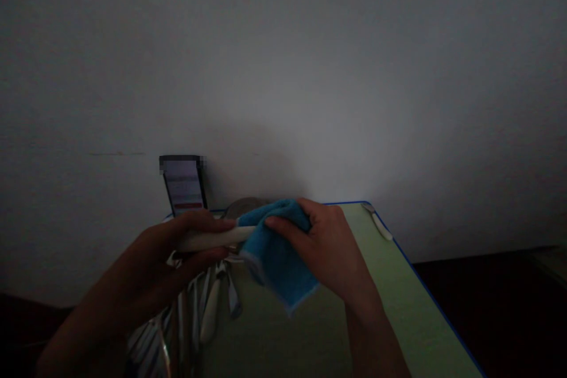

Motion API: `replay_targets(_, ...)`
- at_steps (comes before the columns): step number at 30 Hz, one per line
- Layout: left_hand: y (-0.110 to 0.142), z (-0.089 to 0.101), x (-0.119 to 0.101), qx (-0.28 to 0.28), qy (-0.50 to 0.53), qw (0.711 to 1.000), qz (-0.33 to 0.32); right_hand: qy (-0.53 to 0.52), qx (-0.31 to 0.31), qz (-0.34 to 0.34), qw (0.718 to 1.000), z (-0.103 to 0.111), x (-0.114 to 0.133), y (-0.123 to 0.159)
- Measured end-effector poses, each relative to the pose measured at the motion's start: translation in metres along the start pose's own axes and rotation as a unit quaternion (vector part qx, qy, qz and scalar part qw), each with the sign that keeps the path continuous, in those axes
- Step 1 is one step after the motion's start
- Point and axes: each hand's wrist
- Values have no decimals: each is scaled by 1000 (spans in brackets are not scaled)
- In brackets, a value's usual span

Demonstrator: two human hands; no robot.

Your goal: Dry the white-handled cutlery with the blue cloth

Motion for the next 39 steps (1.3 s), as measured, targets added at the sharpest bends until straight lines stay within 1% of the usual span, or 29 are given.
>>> replay_targets(3, -1, 3, -1, -4, 5, 1000, 17, 21, -15, 5, 1000, -4, 3, 0)
replay_targets(6, -5, 5, 0, -21, 8, 999, 33, 2, 5, 13, 1000, -5, 3, -1)
replay_targets(8, -6, 5, 3, -27, 20, 999, 36, -28, 48, 8, 998, -4, 2, -1)
replay_targets(10, -7, 5, 6, -19, 36, 999, 35, -48, 104, -4, 993, -3, 0, -1)
replay_targets(12, -6, 5, 8, -7, 38, 999, 35, -52, 134, -17, 990, -2, 0, -1)
replay_targets(15, -5, 5, 9, 11, 17, 999, 36, -40, 118, -22, 992, -4, -1, -1)
replay_targets(19, -7, 4, 11, 31, -7, 998, 49, -5, 87, -11, 996, -8, 0, -1)
replay_targets(21, -9, 4, 12, 59, -12, 996, 64, 10, 79, -5, 997, -9, -1, -2)
replay_targets(23, -11, 4, 13, 98, -24, 992, 75, 24, 74, 3, 997, -9, -2, -3)
replay_targets(25, -12, 4, 13, 119, -36, 989, 79, 28, 75, 10, 997, -6, -3, -3)
replay_targets(29, -10, 5, 14, 122, -31, 990, 64, -2, 98, 13, 995, 5, -6, -1)
replay_targets(31, -9, 5, 15, 122, -32, 991, 54, -7, 131, 17, 991, 9, -8, 0)
replay_targets(33, -10, 3, 14, 119, -40, 991, 43, 7, 169, 24, 985, 12, -10, 1)
replay_targets(34, -10, 2, 13, 116, -46, 991, 38, 20, 178, 27, 983, 12, -11, 1)
replay_targets(35, -11, 1, 11, 114, -51, 992, 33, 36, 179, 30, 983, 12, -11, 1)
replay_targets(39, -14, -3, 2, 105, -68, 992, 21, 81, 141, 33, 986, 11, -10, -1)
Point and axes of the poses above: each hand's wrist, its own y-axis away from the middle knuckle, its own z-axis out of the back of the hand, x = y × z, and after that the axes turned 11 degrees about -y, right-handed
